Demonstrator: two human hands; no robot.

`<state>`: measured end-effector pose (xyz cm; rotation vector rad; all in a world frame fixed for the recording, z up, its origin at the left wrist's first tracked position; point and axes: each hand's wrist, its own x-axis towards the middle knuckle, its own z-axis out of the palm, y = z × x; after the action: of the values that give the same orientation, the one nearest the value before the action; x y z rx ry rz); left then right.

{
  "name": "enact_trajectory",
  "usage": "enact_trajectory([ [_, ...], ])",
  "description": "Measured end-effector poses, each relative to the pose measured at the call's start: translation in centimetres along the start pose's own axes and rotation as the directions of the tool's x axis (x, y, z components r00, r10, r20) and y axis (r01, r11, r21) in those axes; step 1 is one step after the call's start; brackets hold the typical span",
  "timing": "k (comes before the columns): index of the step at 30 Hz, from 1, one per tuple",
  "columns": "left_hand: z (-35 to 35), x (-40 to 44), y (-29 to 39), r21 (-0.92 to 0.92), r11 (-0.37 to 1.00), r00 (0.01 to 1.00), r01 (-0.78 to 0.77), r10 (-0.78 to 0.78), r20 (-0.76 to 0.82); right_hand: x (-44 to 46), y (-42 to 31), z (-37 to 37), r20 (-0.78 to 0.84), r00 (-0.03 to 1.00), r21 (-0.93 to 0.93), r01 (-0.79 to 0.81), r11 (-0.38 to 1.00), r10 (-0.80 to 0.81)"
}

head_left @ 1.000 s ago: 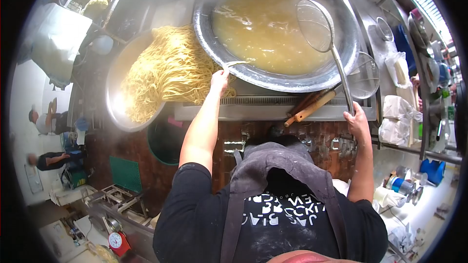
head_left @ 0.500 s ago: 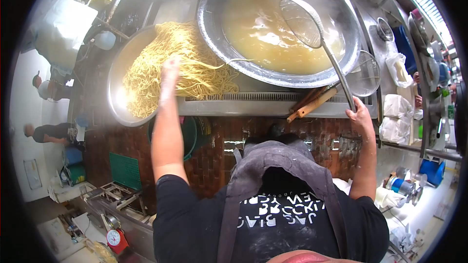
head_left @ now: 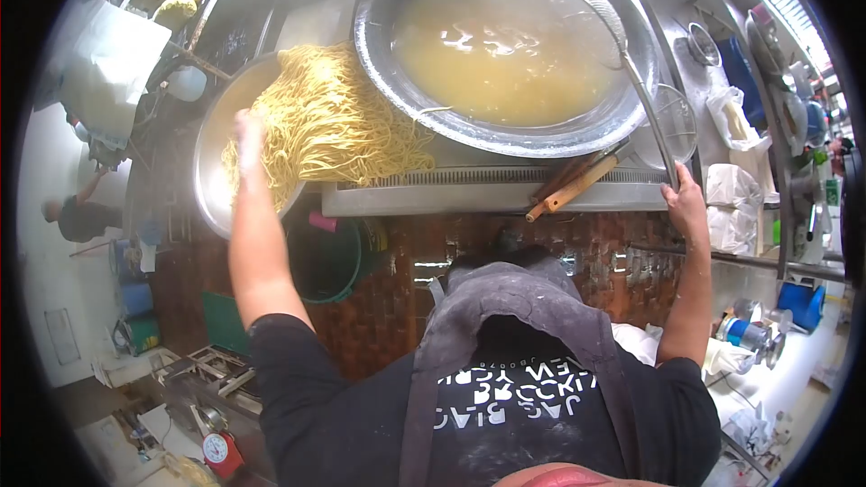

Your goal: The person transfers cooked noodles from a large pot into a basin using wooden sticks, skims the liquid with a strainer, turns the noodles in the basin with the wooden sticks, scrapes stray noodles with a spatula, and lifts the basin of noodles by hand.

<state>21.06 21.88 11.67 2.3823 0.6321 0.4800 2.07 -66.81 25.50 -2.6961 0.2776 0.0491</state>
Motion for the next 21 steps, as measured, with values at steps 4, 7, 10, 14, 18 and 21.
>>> enact_trajectory([
  [4,9.7,-15.1,14.0,-0.189,0.930,0.720,0.314,-0.103,0.687,2.4,1.3,1.6,-0.083,0.995,-0.008,-0.063,0.998,0.062],
  [7,17.3,-20.3,14.7,-0.354,0.746,0.592,0.564,-0.066,0.804,4.1,1.7,1.9,-0.122,0.990,0.016,-0.072,0.997,0.074],
  [10,20.4,-23.0,16.0,-0.398,0.663,0.570,0.634,-0.053,0.820,5.2,2.4,1.8,-0.137,0.989,0.043,-0.059,0.997,0.064],
  [14,24.3,-22.8,12.9,-0.368,0.768,0.651,0.525,-0.083,0.755,6.2,4.0,1.9,-0.094,0.992,0.124,-0.067,0.990,0.079],
  [18,24.2,-23.1,12.3,-0.317,0.945,0.855,0.081,0.097,0.509,7.3,4.4,2.2,-0.051,0.994,0.134,-0.094,0.986,0.101],
  [21,22.1,-22.6,13.3,-0.241,0.967,0.836,-0.079,0.196,0.513,8.6,4.5,3.0,-0.058,0.991,0.054,-0.117,0.992,0.120],
])
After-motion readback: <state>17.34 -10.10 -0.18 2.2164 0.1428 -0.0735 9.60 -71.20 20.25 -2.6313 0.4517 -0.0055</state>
